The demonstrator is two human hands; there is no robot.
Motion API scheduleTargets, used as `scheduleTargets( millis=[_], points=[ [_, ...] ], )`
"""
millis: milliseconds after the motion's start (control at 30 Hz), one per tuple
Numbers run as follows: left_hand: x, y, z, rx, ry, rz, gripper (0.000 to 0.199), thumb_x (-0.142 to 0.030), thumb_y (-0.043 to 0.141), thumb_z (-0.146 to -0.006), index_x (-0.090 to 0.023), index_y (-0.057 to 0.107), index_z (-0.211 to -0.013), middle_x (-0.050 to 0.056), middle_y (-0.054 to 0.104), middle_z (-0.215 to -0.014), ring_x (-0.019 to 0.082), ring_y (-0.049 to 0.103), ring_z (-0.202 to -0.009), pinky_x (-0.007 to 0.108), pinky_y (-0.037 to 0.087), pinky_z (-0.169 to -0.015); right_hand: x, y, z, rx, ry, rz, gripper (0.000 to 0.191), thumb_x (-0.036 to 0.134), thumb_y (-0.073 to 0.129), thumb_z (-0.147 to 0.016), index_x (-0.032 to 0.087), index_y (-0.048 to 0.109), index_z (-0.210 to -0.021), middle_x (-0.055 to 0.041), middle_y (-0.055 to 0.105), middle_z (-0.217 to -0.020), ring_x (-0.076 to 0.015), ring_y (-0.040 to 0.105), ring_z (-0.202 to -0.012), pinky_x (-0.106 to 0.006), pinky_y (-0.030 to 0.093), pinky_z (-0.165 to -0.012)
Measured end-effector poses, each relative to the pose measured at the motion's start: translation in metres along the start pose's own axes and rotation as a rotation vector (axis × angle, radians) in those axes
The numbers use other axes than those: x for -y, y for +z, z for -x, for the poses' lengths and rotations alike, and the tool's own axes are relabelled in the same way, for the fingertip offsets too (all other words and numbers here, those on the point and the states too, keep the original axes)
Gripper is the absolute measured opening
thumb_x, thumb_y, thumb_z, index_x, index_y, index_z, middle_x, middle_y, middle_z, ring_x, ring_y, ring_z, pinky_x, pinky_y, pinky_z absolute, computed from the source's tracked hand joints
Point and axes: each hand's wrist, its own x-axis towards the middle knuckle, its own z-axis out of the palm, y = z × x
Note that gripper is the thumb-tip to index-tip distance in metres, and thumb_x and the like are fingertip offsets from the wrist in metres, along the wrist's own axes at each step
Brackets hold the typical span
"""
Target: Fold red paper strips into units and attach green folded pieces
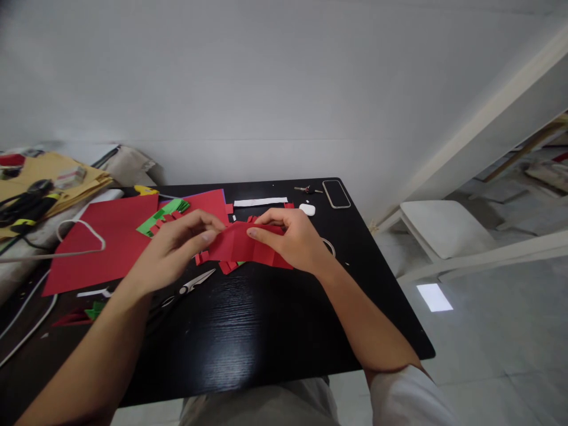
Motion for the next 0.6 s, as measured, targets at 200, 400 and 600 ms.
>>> scheduleTargets(
  millis=[200, 400, 600],
  points=[
    [-0.0004, 0.0038, 0.0005, 0.075, 0.007, -0.065, 0.029, -0.041, 0.061, -0.100, -0.019, 0.066, -0.083, -0.002, 0.062, -0.072, 0.011, 0.055, -0.067, 0.023, 0.041, -0.061, -0.0005, 0.0048, 0.0021, 0.167, 0.059, -0.085, 0.021, 0.034, 0.085, -0.082, 0.020, 0.077, -0.095, -0.0039, 0.079, -0.090, -0.0193, 0.074, -0.085, -0.031, 0.057, -0.076],
    [-0.0016, 0.0039, 0.0012, 0.251, 0.047, -0.106, 0.027, -0.039, 0.062, -0.100, -0.019, 0.066, -0.083, -0.004, 0.062, -0.068, 0.010, 0.053, -0.060, 0.023, 0.040, -0.057, 0.0007, 0.0100, 0.0044, 0.278, 0.039, -0.079, 0.019, 0.038, 0.075, -0.092, 0.019, 0.078, -0.092, -0.0038, 0.079, -0.089, -0.0176, 0.074, -0.083, -0.031, 0.057, -0.077],
    [-0.0023, 0.0005, 0.0004, 0.209, 0.065, -0.130, 0.028, -0.039, 0.058, -0.102, -0.019, 0.067, -0.084, -0.003, 0.062, -0.068, 0.011, 0.052, -0.060, 0.023, 0.040, -0.057, -0.0014, 0.0111, 0.0025, 0.208, 0.055, -0.092, 0.022, 0.042, 0.079, -0.089, 0.020, 0.079, -0.088, -0.0031, 0.079, -0.084, -0.0173, 0.073, -0.079, -0.031, 0.057, -0.074]
  ],
)
